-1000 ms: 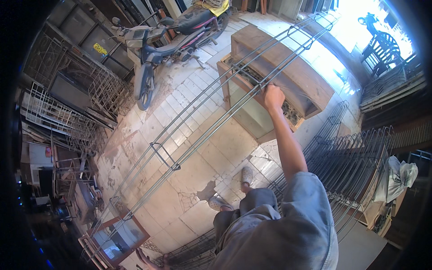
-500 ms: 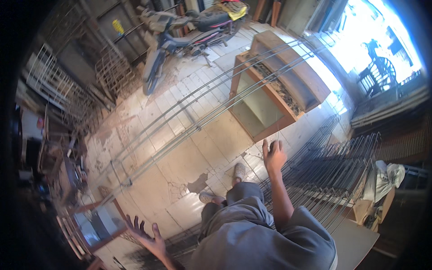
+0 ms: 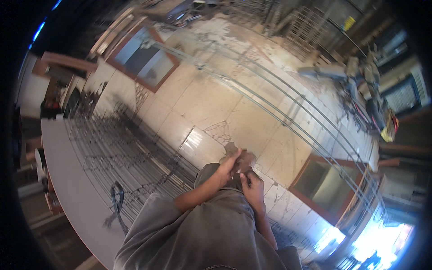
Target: The person assembles a metal rebar cage by hand, using wire to secure the intersections of the rebar rods.
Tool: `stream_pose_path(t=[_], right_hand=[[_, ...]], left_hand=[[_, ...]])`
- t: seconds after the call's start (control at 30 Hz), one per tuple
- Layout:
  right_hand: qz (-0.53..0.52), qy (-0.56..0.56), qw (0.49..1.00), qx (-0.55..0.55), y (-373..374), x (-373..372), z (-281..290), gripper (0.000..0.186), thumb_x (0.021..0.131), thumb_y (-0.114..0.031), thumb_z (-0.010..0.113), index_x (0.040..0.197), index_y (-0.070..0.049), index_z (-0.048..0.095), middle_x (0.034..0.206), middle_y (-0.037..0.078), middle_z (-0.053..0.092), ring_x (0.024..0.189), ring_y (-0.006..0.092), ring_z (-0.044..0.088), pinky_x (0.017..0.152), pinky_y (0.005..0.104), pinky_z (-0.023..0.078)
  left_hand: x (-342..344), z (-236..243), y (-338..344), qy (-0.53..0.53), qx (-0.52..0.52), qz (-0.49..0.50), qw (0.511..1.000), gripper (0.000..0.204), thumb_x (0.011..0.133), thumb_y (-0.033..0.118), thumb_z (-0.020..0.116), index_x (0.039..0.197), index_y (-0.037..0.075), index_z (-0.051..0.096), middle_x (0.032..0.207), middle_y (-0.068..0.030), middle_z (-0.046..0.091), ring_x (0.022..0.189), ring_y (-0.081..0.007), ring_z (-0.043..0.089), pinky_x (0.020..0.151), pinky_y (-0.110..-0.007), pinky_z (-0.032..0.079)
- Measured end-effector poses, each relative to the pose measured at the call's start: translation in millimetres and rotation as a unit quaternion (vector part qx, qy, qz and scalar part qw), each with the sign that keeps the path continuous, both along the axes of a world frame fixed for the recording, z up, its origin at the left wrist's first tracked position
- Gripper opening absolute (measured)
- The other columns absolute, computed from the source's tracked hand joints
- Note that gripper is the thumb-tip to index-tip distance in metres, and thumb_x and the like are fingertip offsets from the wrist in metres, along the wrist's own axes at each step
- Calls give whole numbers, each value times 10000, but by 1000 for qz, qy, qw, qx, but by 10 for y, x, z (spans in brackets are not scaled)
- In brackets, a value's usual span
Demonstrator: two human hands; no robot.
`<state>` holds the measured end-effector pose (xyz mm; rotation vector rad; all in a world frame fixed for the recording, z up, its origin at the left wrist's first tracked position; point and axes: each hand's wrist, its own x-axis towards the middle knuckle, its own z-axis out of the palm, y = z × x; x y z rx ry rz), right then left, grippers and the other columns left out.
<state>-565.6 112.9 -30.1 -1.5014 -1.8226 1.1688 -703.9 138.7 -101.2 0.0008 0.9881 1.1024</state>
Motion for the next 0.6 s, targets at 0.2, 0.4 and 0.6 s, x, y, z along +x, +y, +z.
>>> stream_pose_path(t=[0.2, 0.4, 0.6], right_hand=[[196, 38, 980, -5, 340, -725, 260, 253, 897, -161, 664, 780, 17, 526, 739, 174, 564, 665, 335, 581, 609, 387, 463], [241, 84, 967, 23, 580, -1108, 423, 142, 888, -118, 652, 866, 12, 597, 817, 155, 613, 714, 322, 614, 632, 380, 481], [251, 75, 965, -17, 1085, -1632, 648, 97, 895, -77, 620, 874, 18, 614, 813, 159, 626, 747, 331, 628, 671, 384, 490]], left_hand=[[-1486, 291, 464, -80, 65, 432, 896, 327, 1049, 379, 391, 893, 118, 511, 642, 27, 372, 535, -91, 321, 489, -250, 309], [-2683, 710, 734, 113, 127, 597, 784, 351, 1057, 379, 366, 870, 105, 480, 626, 29, 316, 522, -91, 288, 466, -248, 256], [-3463, 1081, 1170, 251, 156, 591, 750, 311, 1063, 319, 355, 971, 55, 492, 656, 23, 336, 516, -76, 299, 445, -237, 246]])
